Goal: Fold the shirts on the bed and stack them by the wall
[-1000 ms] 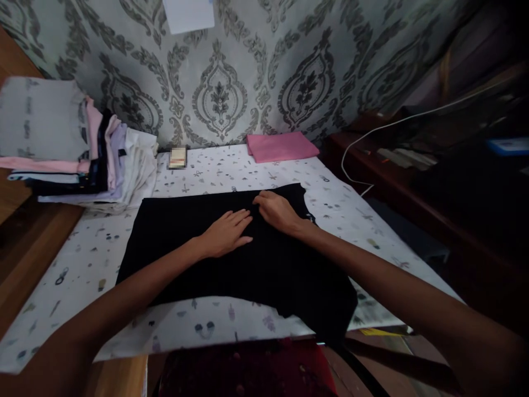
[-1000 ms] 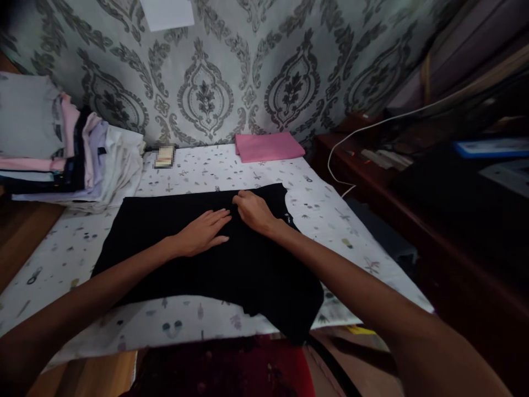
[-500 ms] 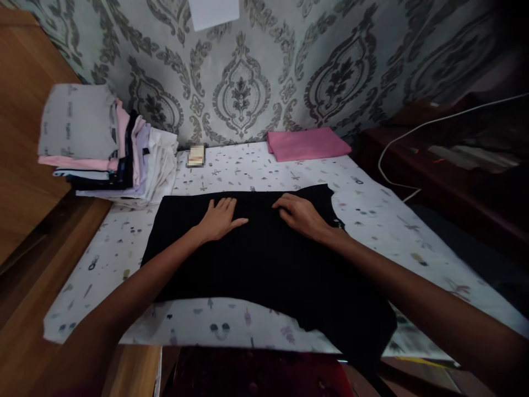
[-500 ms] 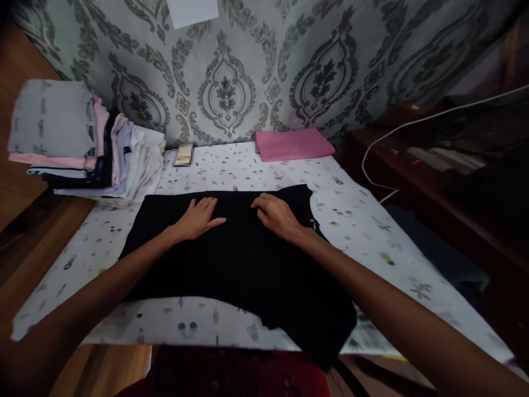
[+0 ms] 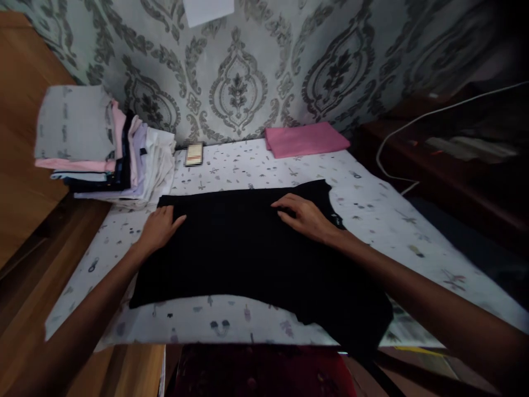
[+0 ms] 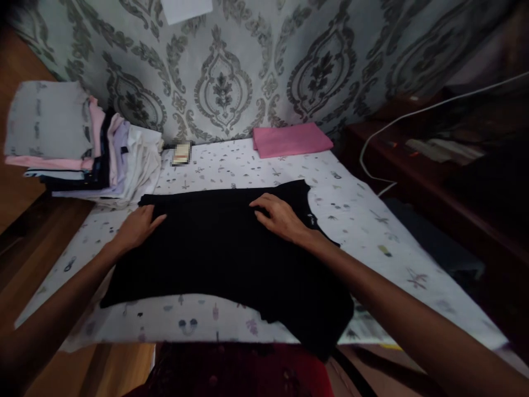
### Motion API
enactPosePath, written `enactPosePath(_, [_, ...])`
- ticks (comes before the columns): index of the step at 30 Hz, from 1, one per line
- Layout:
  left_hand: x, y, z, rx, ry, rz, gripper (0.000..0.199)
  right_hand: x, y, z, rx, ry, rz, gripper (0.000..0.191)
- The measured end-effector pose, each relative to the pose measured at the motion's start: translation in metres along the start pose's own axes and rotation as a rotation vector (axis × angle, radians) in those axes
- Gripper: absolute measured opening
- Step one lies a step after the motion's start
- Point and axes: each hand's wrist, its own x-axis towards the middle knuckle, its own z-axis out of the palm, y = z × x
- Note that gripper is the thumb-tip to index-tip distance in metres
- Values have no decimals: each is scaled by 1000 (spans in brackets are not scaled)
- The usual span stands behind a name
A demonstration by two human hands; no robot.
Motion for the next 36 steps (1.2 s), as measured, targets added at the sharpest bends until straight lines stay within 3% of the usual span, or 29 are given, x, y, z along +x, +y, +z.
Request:
enactPosePath(4, [-6, 7, -30, 162, -24, -19, 47, -8, -3, -7, 53, 98, -50, 24])
enactPosePath(7, [6, 19, -37, 185, 114, 69, 52, -1, 7, -14, -49, 223, 30, 28])
enactPosePath(10, [29, 30, -18, 77, 259, 209, 55, 9, 24, -19, -245, 244, 142, 35])
enactPosePath(15, [57, 6, 38, -54, 135, 293, 58, 4, 57, -25, -444, 27, 358, 64])
enactPosePath(18, [59, -15, 54, -54, 104, 270, 59, -7, 68, -30, -447, -22, 431, 77])
enactPosePath(22, [59, -20, 56, -107, 99, 173, 71, -11, 67, -32, -433, -37, 451, 79])
enactPosePath(29, [57, -10, 52, -220, 145, 150, 74, -16, 68, -39, -392, -22, 409, 76])
enactPosePath(33, [50, -7, 41, -298, 212, 111, 75, -41, 73, -51, -319, 6, 420, 75])
enactPosePath(36, [39, -1, 35, -320, 290, 157, 77, -73, 64, -60, -282, 64, 407, 70])
